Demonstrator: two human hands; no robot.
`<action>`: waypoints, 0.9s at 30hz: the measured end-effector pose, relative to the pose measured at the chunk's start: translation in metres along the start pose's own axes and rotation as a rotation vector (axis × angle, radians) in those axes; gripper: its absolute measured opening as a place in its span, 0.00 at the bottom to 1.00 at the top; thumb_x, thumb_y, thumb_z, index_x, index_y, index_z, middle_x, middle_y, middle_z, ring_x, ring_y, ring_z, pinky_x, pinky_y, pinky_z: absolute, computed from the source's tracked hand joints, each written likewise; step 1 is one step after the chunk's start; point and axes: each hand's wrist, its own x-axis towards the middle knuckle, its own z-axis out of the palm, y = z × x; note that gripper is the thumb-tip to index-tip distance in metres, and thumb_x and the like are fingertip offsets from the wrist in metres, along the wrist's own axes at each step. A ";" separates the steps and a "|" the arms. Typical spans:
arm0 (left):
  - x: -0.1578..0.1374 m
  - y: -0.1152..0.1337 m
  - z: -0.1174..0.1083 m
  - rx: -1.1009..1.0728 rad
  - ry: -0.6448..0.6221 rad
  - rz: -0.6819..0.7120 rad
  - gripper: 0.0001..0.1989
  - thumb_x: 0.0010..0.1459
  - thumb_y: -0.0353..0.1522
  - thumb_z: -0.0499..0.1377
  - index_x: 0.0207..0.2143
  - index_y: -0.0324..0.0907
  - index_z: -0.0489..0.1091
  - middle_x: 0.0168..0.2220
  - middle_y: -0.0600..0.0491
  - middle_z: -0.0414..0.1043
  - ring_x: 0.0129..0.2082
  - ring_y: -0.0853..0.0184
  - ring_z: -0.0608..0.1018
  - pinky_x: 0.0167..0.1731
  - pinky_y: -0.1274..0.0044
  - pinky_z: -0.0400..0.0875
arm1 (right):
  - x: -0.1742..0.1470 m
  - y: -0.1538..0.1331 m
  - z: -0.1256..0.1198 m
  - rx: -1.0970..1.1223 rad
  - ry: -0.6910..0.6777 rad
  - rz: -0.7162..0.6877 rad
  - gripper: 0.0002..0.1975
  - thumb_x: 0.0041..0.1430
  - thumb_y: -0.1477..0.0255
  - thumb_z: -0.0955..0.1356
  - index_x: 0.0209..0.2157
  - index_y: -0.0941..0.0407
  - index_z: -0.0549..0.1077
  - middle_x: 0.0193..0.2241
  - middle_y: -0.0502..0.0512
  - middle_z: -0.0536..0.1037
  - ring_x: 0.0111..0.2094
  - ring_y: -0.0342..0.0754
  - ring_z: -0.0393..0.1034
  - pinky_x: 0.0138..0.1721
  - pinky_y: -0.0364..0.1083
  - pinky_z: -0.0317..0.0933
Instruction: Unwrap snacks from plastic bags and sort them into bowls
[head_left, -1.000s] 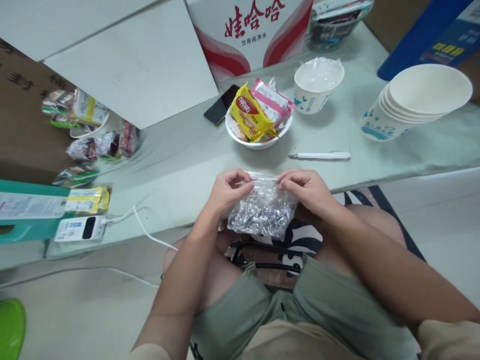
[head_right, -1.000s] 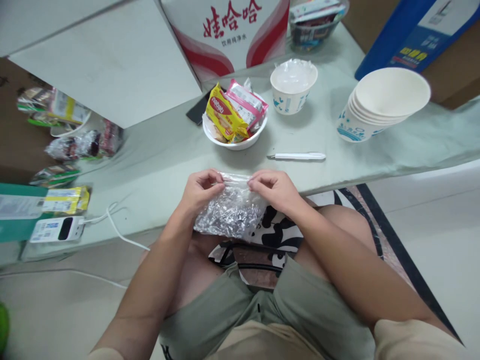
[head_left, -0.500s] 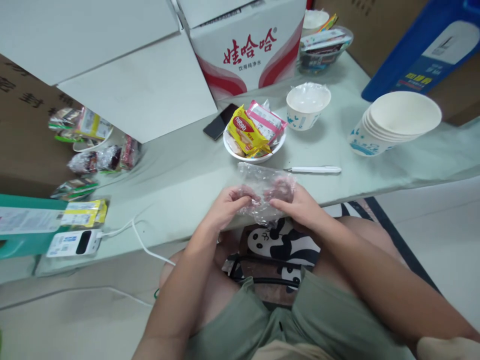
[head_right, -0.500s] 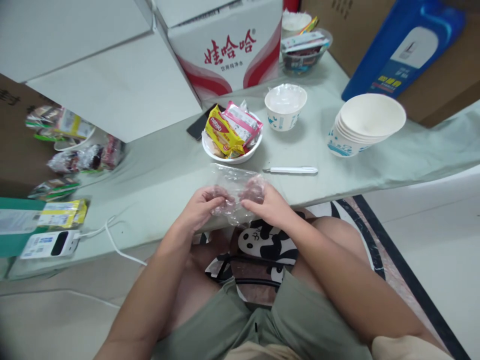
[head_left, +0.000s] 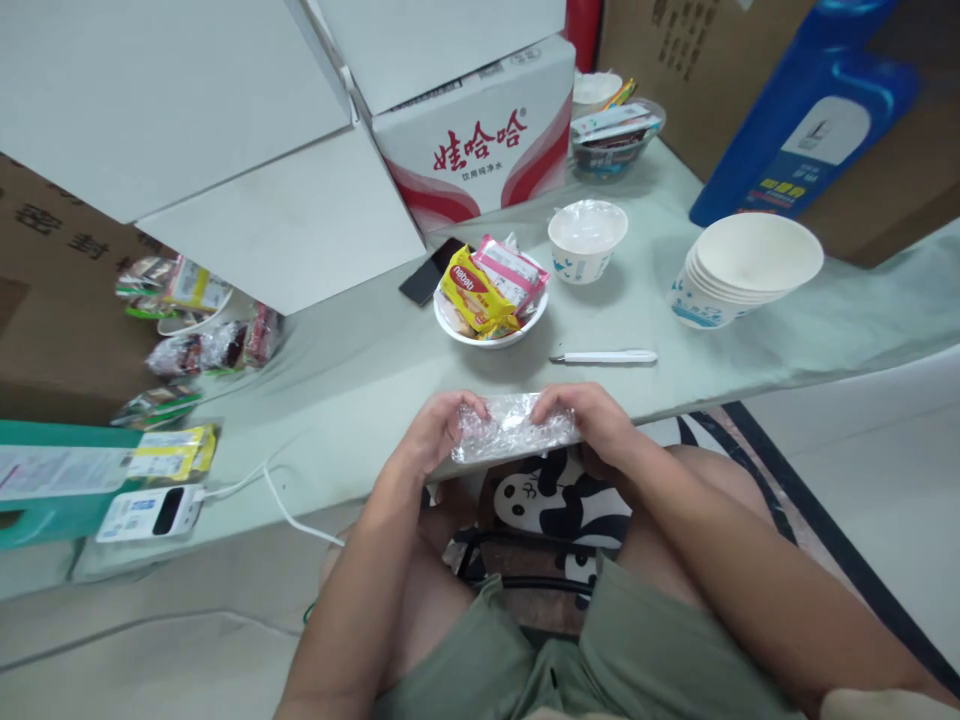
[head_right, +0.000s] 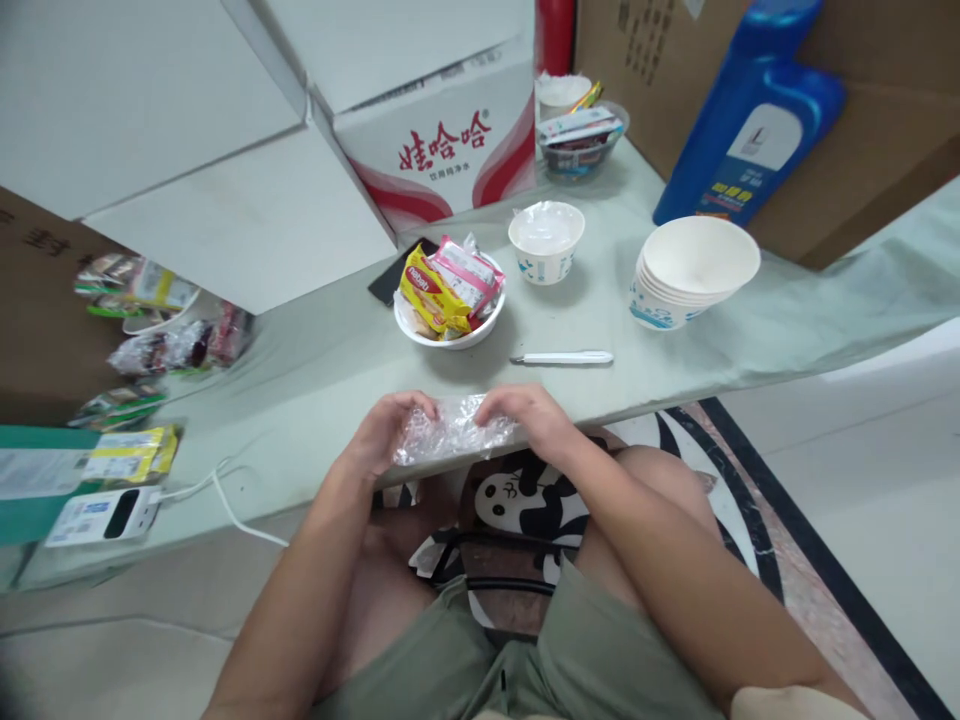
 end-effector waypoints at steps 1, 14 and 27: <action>-0.001 -0.001 0.002 0.035 0.029 0.019 0.15 0.41 0.39 0.72 0.26 0.39 0.72 0.26 0.53 0.74 0.23 0.71 0.74 0.23 0.81 0.68 | 0.000 -0.001 0.001 -0.063 0.030 0.013 0.14 0.55 0.60 0.69 0.25 0.56 0.76 0.24 0.51 0.75 0.28 0.45 0.68 0.32 0.45 0.62; 0.010 0.039 0.084 0.533 0.255 0.447 0.10 0.57 0.38 0.63 0.40 0.46 0.77 0.42 0.50 0.77 0.44 0.60 0.77 0.48 0.71 0.72 | 0.029 -0.010 0.000 0.394 0.121 -0.059 0.10 0.47 0.68 0.74 0.28 0.53 0.69 0.26 0.45 0.69 0.28 0.42 0.62 0.33 0.43 0.60; 0.182 0.177 0.161 1.517 0.328 0.593 0.07 0.58 0.31 0.60 0.34 0.40 0.79 0.38 0.45 0.75 0.41 0.58 0.74 0.42 0.68 0.64 | 0.033 -0.017 -0.022 0.369 0.480 -0.071 0.10 0.51 0.67 0.66 0.34 0.53 0.76 0.32 0.52 0.70 0.36 0.49 0.65 0.40 0.48 0.60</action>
